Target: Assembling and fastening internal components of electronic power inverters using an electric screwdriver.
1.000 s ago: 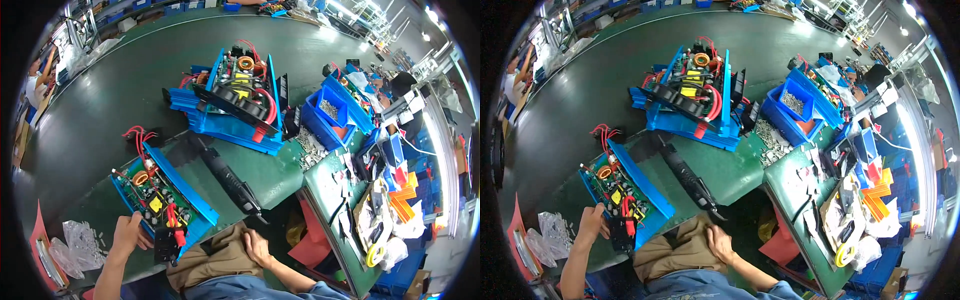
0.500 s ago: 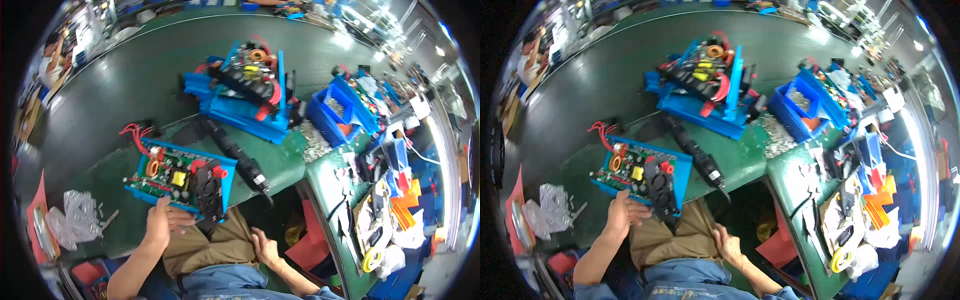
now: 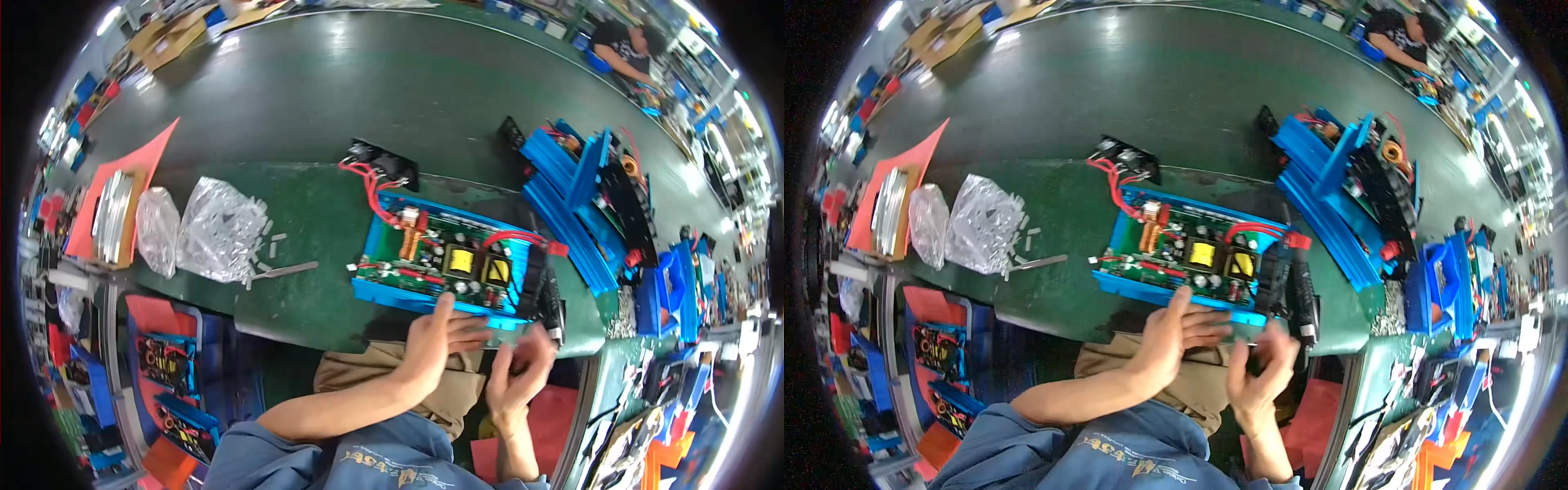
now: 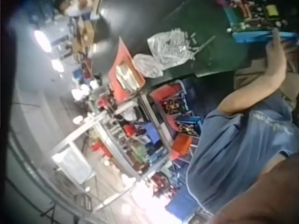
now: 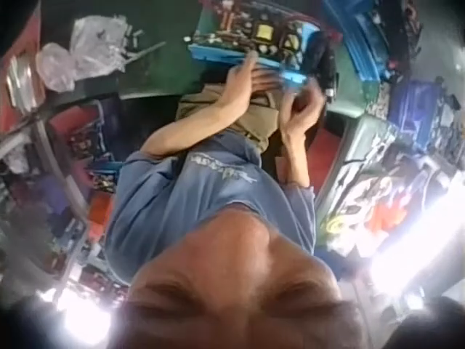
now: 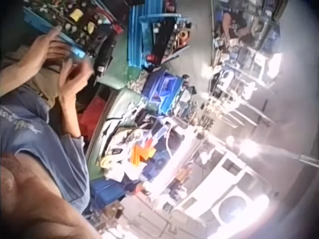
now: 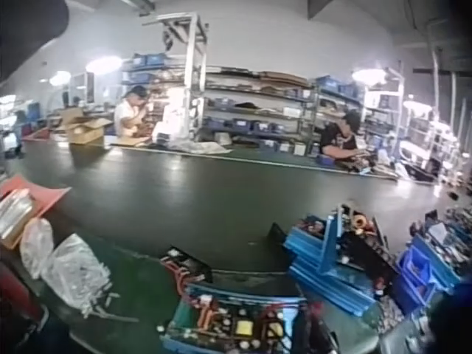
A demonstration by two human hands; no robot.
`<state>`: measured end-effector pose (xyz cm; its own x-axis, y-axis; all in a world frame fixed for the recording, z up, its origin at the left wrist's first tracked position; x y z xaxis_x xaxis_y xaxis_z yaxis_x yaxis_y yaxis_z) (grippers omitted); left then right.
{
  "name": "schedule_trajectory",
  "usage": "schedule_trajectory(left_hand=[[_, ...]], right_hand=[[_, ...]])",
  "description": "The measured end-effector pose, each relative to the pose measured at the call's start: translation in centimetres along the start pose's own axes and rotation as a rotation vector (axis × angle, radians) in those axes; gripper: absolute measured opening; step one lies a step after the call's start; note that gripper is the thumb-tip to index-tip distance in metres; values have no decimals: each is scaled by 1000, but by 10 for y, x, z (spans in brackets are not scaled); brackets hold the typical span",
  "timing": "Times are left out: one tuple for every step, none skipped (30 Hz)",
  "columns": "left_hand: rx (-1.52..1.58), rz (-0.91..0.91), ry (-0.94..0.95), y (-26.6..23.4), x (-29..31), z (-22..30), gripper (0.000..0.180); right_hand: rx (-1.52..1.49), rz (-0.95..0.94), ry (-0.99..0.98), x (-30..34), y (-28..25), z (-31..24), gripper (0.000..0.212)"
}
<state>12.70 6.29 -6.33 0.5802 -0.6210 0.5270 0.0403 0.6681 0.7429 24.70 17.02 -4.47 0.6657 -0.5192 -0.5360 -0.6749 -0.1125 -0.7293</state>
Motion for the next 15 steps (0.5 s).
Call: schedule_trajectory(left_hand=[[26,8,3,-2,1,-2,68],[41,15,6,-4,2,3,68],[43,15,-34,-4,3,5,69],[42,14,-74,-5,2,7,70],[8,-59,-117,-13,3,15,62],[-282,-188,-64,-17,7,29,53],[-574,-319,-3,-18,19,47,44],[-964,-318,360,-19,34,68,25],[-1161,-334,849,-22,40,87,23],[-1361,-327,1153,-24,41,106,30],[-1541,-308,1248,-24,37,120,35],[-1632,-267,1203,-26,29,127,37],[-1697,-275,1208,-28,21,131,34],[-1695,-278,1209,-33,12,133,34],[-1727,-349,1230,-40,4,130,33]], right_hand=[[56,56,63,-14,3,-4,64],[95,98,67,-34,2,-13,70],[177,99,64,-52,3,-17,71],[260,101,63,-66,5,-19,72],[283,24,53,-72,8,-12,71],[69,-119,181,-74,13,-4,70],[-151,-254,314,-76,17,2,68],[-121,-227,262,-78,19,3,69],[-63,-248,195,-82,20,1,71],[-12,-273,128,-86,23,0,72],[-24,-284,69,-92,26,4,74],[-52,-314,77,-101,27,0,74],[-79,-344,84,-110,26,-6,74],[-80,-354,30,-120,28,-10,73],[-94,-406,54,-128,29,-17,72]])
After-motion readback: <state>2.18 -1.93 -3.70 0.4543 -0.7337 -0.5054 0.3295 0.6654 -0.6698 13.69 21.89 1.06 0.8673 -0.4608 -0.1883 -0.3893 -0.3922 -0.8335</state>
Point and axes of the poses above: each hand's wrist, its own x-axis away from the middle knuckle, its own y-axis out of the palm, z = x × y, the point moved 2 cm from there along -x, towards the middle knuckle, and after that the axes turned 14 degrees about x, right-handed, at the moved point
